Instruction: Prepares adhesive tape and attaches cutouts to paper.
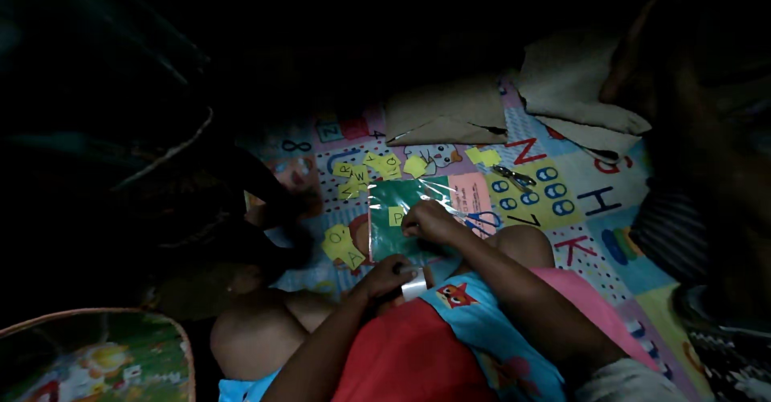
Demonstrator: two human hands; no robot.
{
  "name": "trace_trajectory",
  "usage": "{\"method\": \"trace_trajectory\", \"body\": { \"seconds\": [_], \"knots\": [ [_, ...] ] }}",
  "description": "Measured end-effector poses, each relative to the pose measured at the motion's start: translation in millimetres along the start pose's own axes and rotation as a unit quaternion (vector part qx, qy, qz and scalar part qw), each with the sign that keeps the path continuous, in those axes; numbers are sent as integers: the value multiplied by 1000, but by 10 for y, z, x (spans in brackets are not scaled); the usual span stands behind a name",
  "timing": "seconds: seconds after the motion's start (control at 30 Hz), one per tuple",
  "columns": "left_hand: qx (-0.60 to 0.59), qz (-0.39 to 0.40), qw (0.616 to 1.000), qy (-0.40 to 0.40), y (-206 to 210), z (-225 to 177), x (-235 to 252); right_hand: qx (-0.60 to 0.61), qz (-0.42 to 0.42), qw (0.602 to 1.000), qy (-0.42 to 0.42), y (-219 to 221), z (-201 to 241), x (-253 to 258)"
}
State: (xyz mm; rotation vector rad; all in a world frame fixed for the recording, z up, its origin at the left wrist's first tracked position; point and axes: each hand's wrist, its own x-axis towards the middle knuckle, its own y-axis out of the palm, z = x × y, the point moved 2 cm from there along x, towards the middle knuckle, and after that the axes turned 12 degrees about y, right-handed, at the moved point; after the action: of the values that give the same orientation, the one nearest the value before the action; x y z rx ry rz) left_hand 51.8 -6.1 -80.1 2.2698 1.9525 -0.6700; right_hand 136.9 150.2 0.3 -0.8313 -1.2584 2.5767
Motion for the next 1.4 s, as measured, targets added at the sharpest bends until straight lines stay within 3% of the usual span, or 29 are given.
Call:
{"method": "trace_trajectory", "body": {
  "seconds": [0.33, 0.53, 0.73, 0.87, 1.17, 1.27, 1.4],
  "knots": [
    [2, 32, 999, -25, 6, 50, 83, 10, -24, 1000, -11, 76, -177, 121],
    [43, 72, 995, -46, -74, 75, 86, 0, 31, 999, 13, 24, 5, 17],
    [48, 88, 994, -34, -97, 52, 83, -4, 25, 1000, 9, 20, 81, -67],
    [41, 60, 997, 14, -68, 121, 121, -9, 23, 1000, 7, -21, 73, -113],
    [-149, -122, 972, 138, -174, -15, 51, 8, 9, 1000, -10, -81, 51, -135],
    [-156, -133, 964, 172, -305, -37, 61, 3, 11, 1000, -8, -87, 40, -136],
    [-158, -132, 967, 153, -364, -240, 19, -10, 15, 1000, 3, -125, 76, -148]
  ]
}}
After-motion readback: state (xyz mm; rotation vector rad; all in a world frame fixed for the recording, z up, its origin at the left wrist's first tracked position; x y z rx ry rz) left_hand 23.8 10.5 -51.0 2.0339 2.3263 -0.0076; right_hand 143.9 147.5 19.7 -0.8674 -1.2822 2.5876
